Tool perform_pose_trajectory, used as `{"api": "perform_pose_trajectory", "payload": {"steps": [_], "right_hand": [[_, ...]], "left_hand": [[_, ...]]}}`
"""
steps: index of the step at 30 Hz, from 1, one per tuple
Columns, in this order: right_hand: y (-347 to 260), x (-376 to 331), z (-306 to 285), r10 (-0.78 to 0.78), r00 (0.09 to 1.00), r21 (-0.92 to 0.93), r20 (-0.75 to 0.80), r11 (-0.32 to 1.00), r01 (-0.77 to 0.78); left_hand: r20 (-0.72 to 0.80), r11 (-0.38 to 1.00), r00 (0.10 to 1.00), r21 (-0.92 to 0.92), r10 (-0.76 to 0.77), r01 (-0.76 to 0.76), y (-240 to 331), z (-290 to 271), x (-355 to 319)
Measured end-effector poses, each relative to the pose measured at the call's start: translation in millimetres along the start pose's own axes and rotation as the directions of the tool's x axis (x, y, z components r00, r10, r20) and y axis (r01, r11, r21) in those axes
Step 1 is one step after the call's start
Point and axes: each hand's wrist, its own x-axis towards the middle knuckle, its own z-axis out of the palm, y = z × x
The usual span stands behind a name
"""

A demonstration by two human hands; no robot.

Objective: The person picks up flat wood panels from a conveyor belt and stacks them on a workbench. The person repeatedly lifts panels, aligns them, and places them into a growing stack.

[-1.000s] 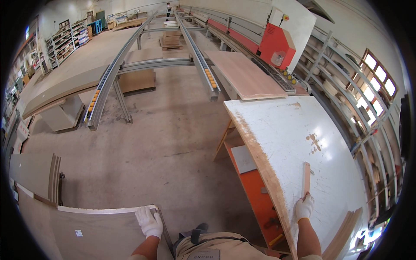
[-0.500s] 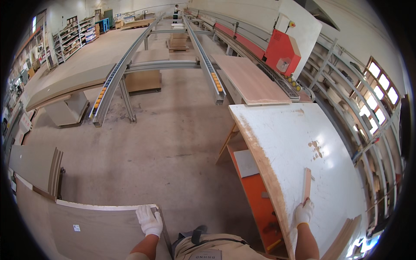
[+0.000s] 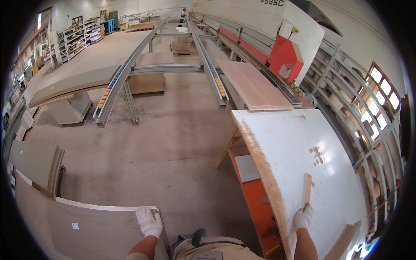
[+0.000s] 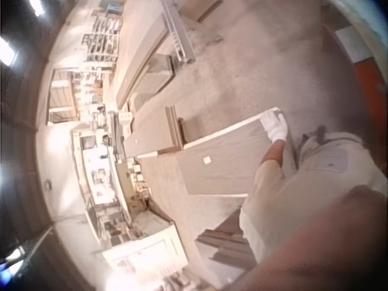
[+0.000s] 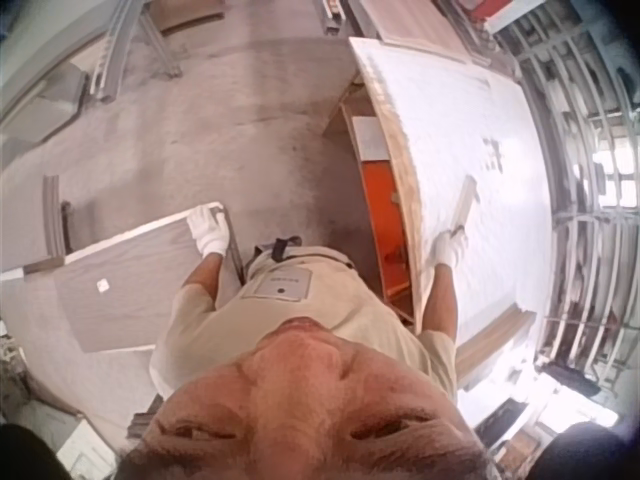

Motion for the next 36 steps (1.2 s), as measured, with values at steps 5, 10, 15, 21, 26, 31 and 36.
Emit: {"api": "perform_pose_trajectory", "payload": {"steps": [5,10,15,21,26,31,36], "right_hand": [[-2.7,-0.8,-2.4,0.016,1.000,-0.020,0.009,1.000,-0.016],[-4.0,-1.7,-2.0,0.015,1.000,-0.031,-0.016,0.999,-0.015],[-1.2,0.2,0.3,0.013,1.000,-0.039,0.007,0.999,-0.013],[1.4,1.8,0.9,0.025,1.000,-0.023,0.018,0.999,-0.025],[6.0,3.3,5.0,-0.006,1.000,-0.043,0.004,0.999,0.006],[10.5,3.1,9.8,-0.002,1.000,-0.025,-0.015,1.000,0.001],[13.3,3.2,10.7,-0.002,1.000,-0.007,-0.012,1.000,0.002]], "left_hand": [[-0.043,0.999,0.998,0.025,0.040,-0.039,-2.6,2.9,-0.7],[-0.030,0.999,0.999,0.025,0.031,-0.031,-6.5,7.6,-3.2],[-0.057,0.996,0.997,0.072,0.051,-0.046,-10.4,12.0,-5.7],[-0.064,0.997,0.996,0.061,0.060,-0.056,-11.8,12.4,-6.1],[-0.051,0.998,0.998,0.044,0.047,-0.045,-12.1,11.8,-5.1],[-0.051,0.998,0.998,0.037,0.046,-0.044,-11.7,10.5,-4.5],[-0.042,0.998,0.998,0.019,0.055,-0.054,-7.9,5.5,-1.8]]}}
